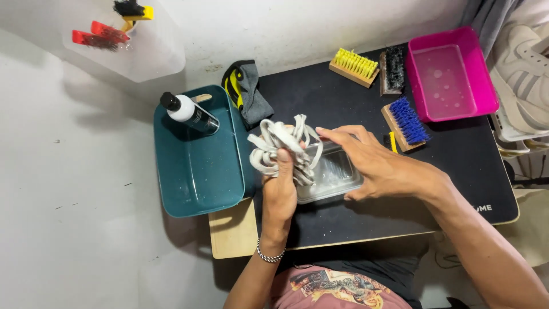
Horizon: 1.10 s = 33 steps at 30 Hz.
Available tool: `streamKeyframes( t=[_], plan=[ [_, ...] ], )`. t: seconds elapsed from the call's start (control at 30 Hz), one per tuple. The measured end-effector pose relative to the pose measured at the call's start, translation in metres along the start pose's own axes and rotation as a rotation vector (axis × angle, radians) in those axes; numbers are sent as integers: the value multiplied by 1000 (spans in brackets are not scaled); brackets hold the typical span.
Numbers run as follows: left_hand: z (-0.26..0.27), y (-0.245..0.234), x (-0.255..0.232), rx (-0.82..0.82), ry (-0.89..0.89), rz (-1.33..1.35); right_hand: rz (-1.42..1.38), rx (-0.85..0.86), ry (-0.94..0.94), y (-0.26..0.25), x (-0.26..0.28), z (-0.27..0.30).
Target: The person washes white shoelaces by hand in a small plastic container filled with soapy water. They repeatedly submerge, agitate, and squeeze the laces to clean them, then lift them out to inspect and wring them before returning them to the container.
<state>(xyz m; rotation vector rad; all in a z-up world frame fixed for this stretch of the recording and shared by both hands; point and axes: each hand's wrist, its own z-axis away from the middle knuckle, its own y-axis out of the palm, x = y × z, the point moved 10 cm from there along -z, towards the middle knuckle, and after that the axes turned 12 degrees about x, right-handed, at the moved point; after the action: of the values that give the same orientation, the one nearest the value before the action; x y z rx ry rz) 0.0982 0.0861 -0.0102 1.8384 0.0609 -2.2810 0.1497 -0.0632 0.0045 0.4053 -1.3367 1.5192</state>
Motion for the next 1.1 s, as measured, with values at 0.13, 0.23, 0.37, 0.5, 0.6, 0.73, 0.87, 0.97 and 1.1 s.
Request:
streamKeyframes(
  t=[0.13,0.23,0.37,0.5,0.6,0.73,0.87,0.97,1.1],
  plan=[
    [-5,25,-11,236,-15,-154,125,96,37,0,-16,-8],
    [-4,34,-23,297,167,-293,51,142,71,-13,-12,-9],
    [-7,41,-21,342,88,-280,-122,104,118,-37,-5,-9],
    [-3,47,-45,406,265,-361,-229,-51,-227,-58,15,-15],
    [-4,50,-36,445,285,-561,-361,-82,-275,-57,7,-17],
    [-5,51,-30,448,275,-571,-355,-114,-270,-51,-1,-17],
    [-5,55,-42,558,162,-501,-243,-198,-371,-61,12,-4],
    [0,52,-40,584,108,-517,-228,-262,-358,-63,9,7],
    [8,47,-56,516,245,-615,-186,-369,-418,-68,6,22]
  ],
)
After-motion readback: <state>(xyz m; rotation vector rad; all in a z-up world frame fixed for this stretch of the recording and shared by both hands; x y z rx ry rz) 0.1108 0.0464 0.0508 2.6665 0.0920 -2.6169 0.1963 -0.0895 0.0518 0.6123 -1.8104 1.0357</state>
